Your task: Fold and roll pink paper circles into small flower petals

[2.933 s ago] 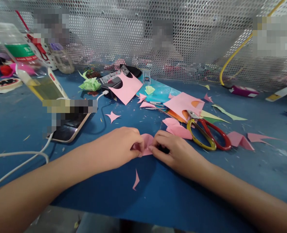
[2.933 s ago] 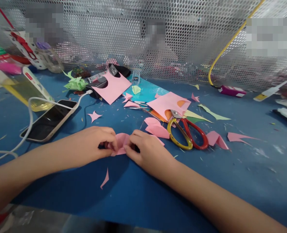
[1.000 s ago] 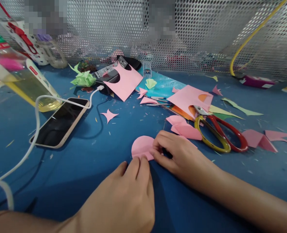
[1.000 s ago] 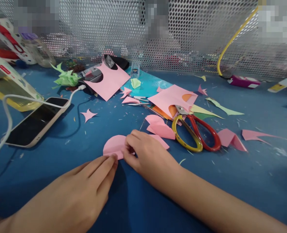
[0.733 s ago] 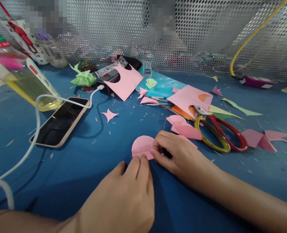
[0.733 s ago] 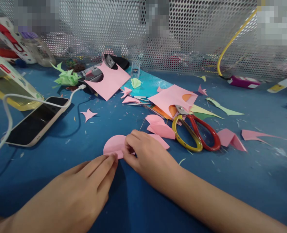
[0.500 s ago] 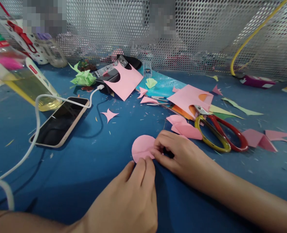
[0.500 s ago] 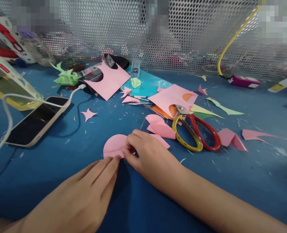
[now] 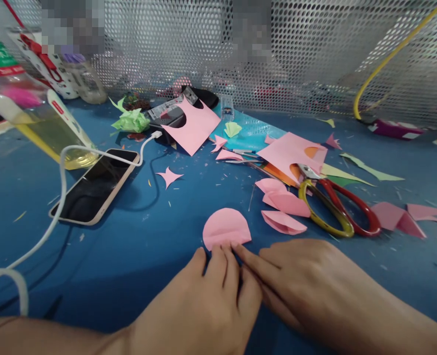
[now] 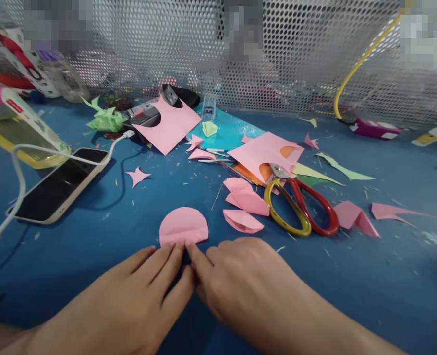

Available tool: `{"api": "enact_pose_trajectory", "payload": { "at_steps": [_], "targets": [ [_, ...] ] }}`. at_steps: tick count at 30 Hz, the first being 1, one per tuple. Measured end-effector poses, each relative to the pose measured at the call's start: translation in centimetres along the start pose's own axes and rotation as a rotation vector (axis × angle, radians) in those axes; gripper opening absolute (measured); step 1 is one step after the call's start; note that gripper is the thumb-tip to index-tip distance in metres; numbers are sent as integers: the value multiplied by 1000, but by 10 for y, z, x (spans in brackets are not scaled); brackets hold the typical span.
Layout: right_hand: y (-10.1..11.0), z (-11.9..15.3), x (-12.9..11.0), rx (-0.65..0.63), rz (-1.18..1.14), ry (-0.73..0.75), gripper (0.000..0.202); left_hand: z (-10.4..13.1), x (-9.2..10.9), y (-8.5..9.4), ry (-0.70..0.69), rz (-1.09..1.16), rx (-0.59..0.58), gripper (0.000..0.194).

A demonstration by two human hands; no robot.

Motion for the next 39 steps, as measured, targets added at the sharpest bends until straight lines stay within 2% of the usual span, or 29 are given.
{"api": "enact_pose_trajectory", "payload": {
  "at_steps": [3, 7, 15, 17, 19, 21, 23, 27, 30, 32, 34, 39],
  "targets": [
    [-8, -1, -13, -45, 169, 101, 24, 1, 0, 1, 1, 9, 10, 43],
    [2, -2, -1, 7, 287, -23, 18, 1, -5, 8, 51, 32, 27, 38],
    [9, 3, 21, -36, 285, -230, 21, 1, -21, 7, 130, 213, -150, 21],
    [7, 4, 23, -58, 288, -249, 24, -3, -32, 4, 163, 278, -192, 24],
    [4, 4, 24, -76, 291, -257, 25, -11, -49, 3, 215, 290, -173, 23],
    [3, 3, 26, -60, 288, -268, 25, -19, -75, 7, 342, 345, -54, 13],
    [3, 0, 29, -9, 268, -282, 24, -25, -94, 2, 409, 425, -7, 16],
    [0, -8, 28, 69, 151, -205, 15, -29, -104, -30, 421, 674, -155, 17],
    [0, -12, 21, 127, 20, -95, 33, -27, -112, -43, 484, 896, -193, 21],
    [2, -11, 19, 168, -44, -65, 35, -27, -115, -46, 511, 1030, -184, 18],
    [8, -10, 19, 220, -63, -51, 26, -28, -116, -47, 525, 1126, -172, 15],
    [26, -7, 12, 325, 77, 25, 16, -29, -112, -45, 600, 1409, -179, 10]
  ]
}}
Point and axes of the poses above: each hand's wrist, its own z-axis away from the middle knuckle, its own y-axis out of the back of the hand, x = y × z, the point moved 10 cm from there along -z, towards the middle knuckle, and after that the axes turned 5 degrees about y, right-handed, at the moved point
